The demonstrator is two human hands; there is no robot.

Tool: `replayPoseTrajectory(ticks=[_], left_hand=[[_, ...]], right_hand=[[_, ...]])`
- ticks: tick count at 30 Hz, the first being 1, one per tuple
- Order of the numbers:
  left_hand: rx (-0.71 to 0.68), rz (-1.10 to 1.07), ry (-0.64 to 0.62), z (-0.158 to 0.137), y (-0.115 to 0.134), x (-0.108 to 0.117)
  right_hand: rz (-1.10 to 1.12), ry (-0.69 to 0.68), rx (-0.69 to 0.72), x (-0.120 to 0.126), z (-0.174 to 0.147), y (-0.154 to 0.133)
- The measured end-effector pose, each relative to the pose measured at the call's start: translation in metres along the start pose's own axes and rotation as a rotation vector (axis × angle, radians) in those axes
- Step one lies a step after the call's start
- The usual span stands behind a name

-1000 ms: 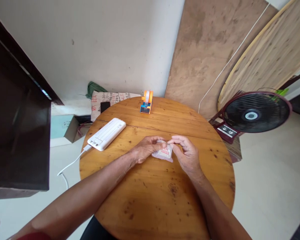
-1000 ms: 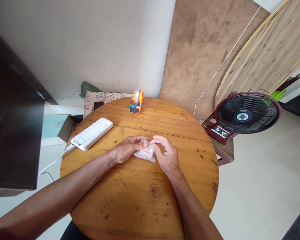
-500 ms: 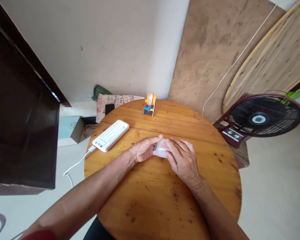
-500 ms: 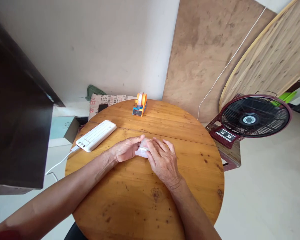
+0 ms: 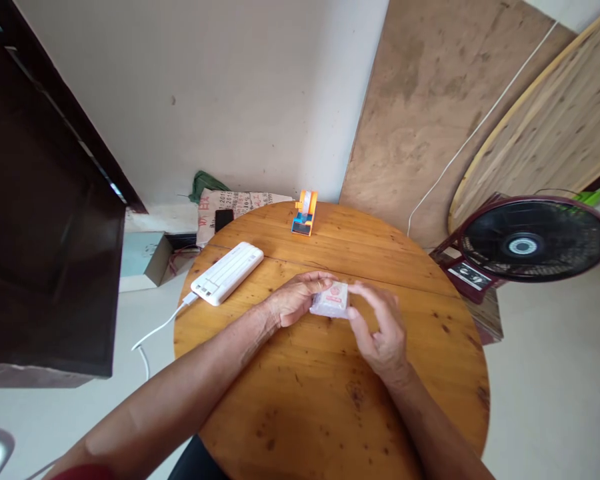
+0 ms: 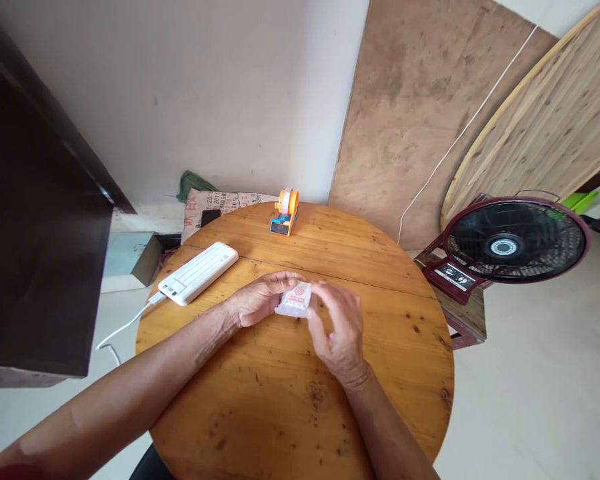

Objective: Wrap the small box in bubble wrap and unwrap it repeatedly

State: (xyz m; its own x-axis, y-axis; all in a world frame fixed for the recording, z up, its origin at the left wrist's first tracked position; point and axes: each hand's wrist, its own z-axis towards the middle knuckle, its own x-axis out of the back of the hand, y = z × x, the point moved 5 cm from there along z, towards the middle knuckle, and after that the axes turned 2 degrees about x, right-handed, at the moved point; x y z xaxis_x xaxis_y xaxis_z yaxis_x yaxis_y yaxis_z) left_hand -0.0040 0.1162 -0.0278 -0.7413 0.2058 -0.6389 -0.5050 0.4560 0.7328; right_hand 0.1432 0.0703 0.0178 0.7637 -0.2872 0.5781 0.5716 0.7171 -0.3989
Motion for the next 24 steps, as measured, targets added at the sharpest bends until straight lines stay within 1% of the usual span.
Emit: replayPoseTrajectory(ticks=[1, 2, 3, 5, 7, 8, 10, 12, 14, 17, 19, 21, 24], left_hand=[[0.010, 0.010, -0.015, -0.001, 0.000, -0.001], [0.018, 0.021, -0.026, -0.002, 0.000, -0.003], [0.022, 0.033, -0.032, -0.003, 0.000, -0.003], [0.019, 0.055, -0.029, -0.003, 0.000, -0.003], [0.008, 0.079, -0.029, -0.003, -0.001, -0.003], [0.000, 0.089, -0.036, -0.002, -0.001, -0.003], [-0.008, 0.112, -0.054, -0.001, -0.003, -0.002], [-0.016, 0.159, -0.041, 0.000, -0.004, -0.001], [-0.052, 0.247, 0.012, 0.001, -0.003, 0.002], [-0.148, 0.395, 0.131, 0.001, 0.004, 0.008], [-0.198, 0.452, 0.189, 0.000, 0.009, 0.010], [-0.223, 0.470, 0.199, -0.002, 0.013, 0.010], [-0.239, 0.458, 0.157, -0.003, 0.014, 0.007]], right_hand=[[0.059, 0.034, -0.082, 0.004, 0.001, 0.005], [0.119, 0.035, -0.156, 0.005, 0.001, 0.010], [0.177, 0.003, -0.213, 0.004, 0.002, 0.014], [0.261, -0.124, -0.276, -0.003, 0.003, 0.019], [0.270, -0.252, -0.295, -0.012, 0.002, 0.020], [0.248, -0.288, -0.292, -0.015, 0.001, 0.020], [0.177, -0.299, -0.276, -0.019, 0.001, 0.020], [0.127, -0.277, -0.266, -0.019, 0.000, 0.020], [0.123, -0.277, -0.288, -0.020, -0.001, 0.022], [0.168, -0.342, -0.343, -0.022, -0.004, 0.028], [0.193, -0.388, -0.364, -0.025, -0.007, 0.032], [0.196, -0.413, -0.376, -0.026, -0.008, 0.034], [0.165, -0.439, -0.400, -0.026, -0.009, 0.036]])
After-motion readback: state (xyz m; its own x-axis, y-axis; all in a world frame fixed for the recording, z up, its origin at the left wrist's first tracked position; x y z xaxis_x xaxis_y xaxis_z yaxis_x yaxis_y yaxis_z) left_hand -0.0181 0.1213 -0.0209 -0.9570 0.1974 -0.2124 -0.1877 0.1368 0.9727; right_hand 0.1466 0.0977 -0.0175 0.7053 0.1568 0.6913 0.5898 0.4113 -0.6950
